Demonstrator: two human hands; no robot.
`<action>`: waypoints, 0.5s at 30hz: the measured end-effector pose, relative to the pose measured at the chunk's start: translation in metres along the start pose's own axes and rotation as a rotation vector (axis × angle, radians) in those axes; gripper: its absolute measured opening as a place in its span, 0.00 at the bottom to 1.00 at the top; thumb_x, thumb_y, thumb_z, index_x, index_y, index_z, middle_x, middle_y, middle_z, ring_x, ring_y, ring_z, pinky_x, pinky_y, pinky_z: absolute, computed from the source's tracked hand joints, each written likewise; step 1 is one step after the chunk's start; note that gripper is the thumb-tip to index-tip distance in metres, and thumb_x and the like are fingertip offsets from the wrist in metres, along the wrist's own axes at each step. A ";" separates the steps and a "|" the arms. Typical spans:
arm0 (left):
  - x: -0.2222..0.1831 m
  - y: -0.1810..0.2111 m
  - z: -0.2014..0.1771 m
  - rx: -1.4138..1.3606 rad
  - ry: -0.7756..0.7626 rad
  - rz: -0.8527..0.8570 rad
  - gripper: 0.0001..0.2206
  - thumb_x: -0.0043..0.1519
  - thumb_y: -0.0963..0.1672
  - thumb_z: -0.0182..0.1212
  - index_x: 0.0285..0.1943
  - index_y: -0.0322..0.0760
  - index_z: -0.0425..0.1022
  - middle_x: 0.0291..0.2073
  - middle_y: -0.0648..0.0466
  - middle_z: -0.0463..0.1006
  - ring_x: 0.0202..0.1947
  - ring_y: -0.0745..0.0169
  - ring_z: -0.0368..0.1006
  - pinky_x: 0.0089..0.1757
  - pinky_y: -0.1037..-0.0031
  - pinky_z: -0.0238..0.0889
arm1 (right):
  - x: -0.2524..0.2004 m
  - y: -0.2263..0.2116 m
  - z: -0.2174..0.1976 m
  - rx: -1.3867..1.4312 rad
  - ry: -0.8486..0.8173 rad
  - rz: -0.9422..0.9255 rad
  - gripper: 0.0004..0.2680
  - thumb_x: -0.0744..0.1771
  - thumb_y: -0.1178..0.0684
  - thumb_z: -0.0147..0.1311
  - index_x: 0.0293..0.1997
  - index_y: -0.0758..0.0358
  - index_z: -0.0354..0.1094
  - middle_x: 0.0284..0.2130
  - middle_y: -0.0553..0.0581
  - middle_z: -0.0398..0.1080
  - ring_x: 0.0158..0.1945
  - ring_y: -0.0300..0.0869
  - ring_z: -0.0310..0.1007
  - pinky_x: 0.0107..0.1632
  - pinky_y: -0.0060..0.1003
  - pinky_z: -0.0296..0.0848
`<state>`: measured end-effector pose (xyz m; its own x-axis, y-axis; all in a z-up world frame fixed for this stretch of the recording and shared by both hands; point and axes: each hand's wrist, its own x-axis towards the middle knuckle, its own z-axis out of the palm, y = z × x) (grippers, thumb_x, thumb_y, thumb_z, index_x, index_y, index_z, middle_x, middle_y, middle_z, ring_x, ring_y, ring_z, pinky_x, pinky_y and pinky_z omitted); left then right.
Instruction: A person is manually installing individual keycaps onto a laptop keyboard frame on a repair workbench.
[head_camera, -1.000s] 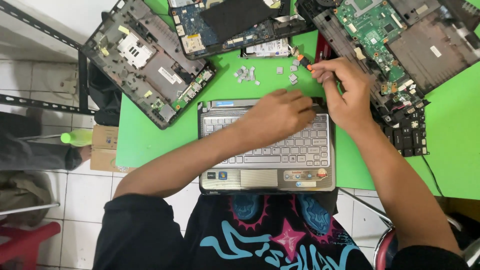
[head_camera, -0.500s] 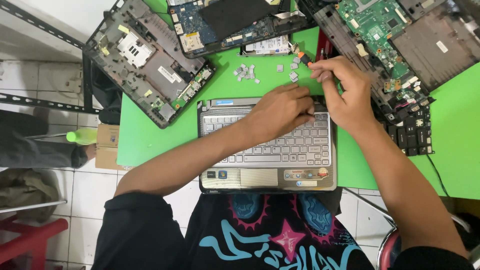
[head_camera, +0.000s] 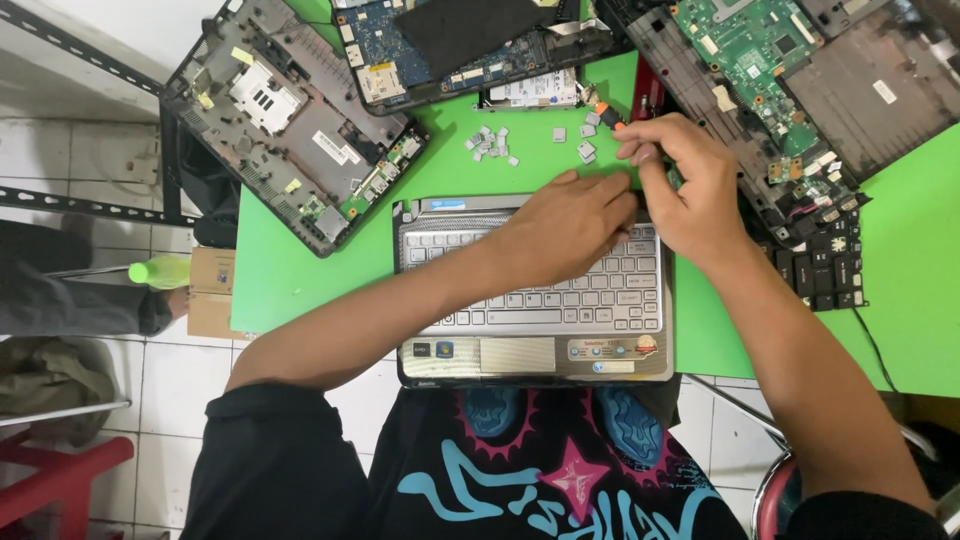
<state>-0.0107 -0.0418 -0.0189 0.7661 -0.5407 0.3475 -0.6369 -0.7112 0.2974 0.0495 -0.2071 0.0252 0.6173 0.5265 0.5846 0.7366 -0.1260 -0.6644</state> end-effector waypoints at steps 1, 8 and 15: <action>0.002 -0.001 0.000 -0.001 -0.002 -0.002 0.11 0.64 0.47 0.60 0.48 0.36 0.72 0.43 0.51 0.73 0.42 0.45 0.76 0.42 0.62 0.63 | -0.001 0.001 0.000 0.002 -0.001 0.002 0.10 0.70 0.74 0.45 0.50 0.74 0.73 0.37 0.64 0.74 0.40 0.57 0.76 0.43 0.48 0.73; 0.011 0.002 -0.014 -0.073 -0.130 -0.034 0.11 0.66 0.47 0.56 0.50 0.36 0.72 0.43 0.53 0.70 0.40 0.45 0.76 0.42 0.61 0.61 | -0.002 0.004 0.001 0.022 -0.024 0.006 0.11 0.70 0.74 0.45 0.51 0.74 0.73 0.36 0.63 0.74 0.41 0.57 0.76 0.45 0.48 0.73; 0.010 -0.001 -0.010 -0.098 -0.168 -0.030 0.11 0.67 0.47 0.55 0.50 0.36 0.72 0.43 0.53 0.69 0.42 0.45 0.75 0.43 0.62 0.58 | -0.002 0.005 0.002 0.014 -0.023 0.030 0.10 0.70 0.73 0.45 0.51 0.73 0.73 0.36 0.63 0.74 0.42 0.57 0.77 0.45 0.48 0.72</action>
<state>-0.0028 -0.0419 -0.0065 0.7834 -0.5930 0.1861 -0.6125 -0.6856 0.3934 0.0517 -0.2071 0.0203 0.6325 0.5419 0.5534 0.7137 -0.1302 -0.6882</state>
